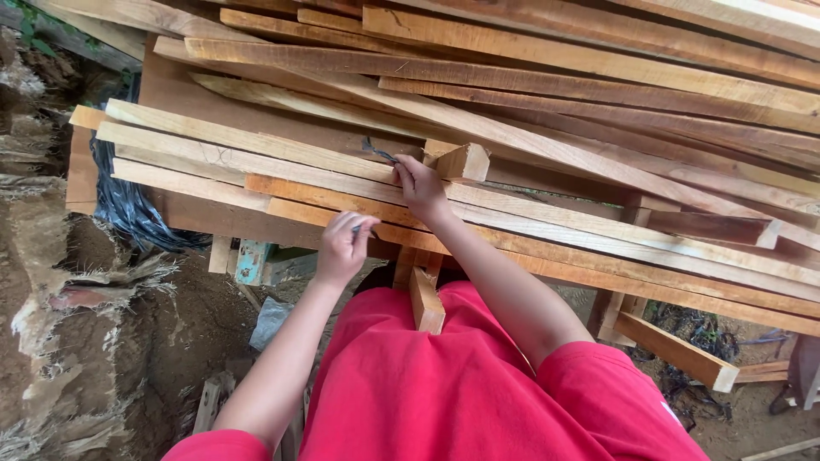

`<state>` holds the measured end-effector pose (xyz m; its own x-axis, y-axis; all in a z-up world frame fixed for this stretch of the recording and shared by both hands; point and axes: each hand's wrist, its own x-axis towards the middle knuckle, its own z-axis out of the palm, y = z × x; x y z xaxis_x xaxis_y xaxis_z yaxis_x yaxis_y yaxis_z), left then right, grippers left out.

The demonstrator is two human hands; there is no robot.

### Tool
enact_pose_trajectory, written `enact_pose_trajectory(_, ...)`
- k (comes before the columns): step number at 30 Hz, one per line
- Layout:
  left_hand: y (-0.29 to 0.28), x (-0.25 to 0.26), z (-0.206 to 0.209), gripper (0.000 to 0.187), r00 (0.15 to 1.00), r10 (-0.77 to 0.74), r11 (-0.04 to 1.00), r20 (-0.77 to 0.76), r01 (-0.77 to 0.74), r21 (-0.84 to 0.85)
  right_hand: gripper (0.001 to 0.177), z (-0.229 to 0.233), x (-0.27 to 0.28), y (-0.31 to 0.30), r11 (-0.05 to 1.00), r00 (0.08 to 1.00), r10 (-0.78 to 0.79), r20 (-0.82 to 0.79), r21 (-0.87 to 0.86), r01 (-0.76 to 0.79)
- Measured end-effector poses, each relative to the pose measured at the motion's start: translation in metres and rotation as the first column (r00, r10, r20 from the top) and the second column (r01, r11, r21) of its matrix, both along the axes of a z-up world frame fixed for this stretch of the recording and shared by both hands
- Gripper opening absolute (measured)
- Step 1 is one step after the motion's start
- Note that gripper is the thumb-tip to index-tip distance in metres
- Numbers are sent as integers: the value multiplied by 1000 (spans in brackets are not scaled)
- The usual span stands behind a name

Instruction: Organize several wooden planks on a rack and secure them with a black strap.

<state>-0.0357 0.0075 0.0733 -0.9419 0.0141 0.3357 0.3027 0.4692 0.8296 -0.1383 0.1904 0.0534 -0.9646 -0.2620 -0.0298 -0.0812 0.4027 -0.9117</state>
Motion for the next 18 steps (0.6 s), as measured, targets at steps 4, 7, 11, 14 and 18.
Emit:
enact_pose_trajectory(4,12,-32,45,28,986,-37,993,163,19,114,21,-8,-14,1,998,993,27,114,-66,-19)
enact_pose_trajectory(7,15,-56,52,28,979,-4,975,204,-42,218,12,-15,-21,6,991,989,66,129,-126,-49)
enact_pose_trajectory(11,18,-63,45,28,965,29,990,261,-64,128,5,-11,-7,8,990,983,102,151,-112,-86)
enact_pose_trajectory(14,21,-78,40,28,942,57,988,329,-102,118,1,-22,-12,12,982,984,177,7,-62,-176)
enact_pose_trajectory(18,29,-86,5,25,961,50,998,273,-59,25,7,-5,-15,11,948,935,313,-169,-7,-318)
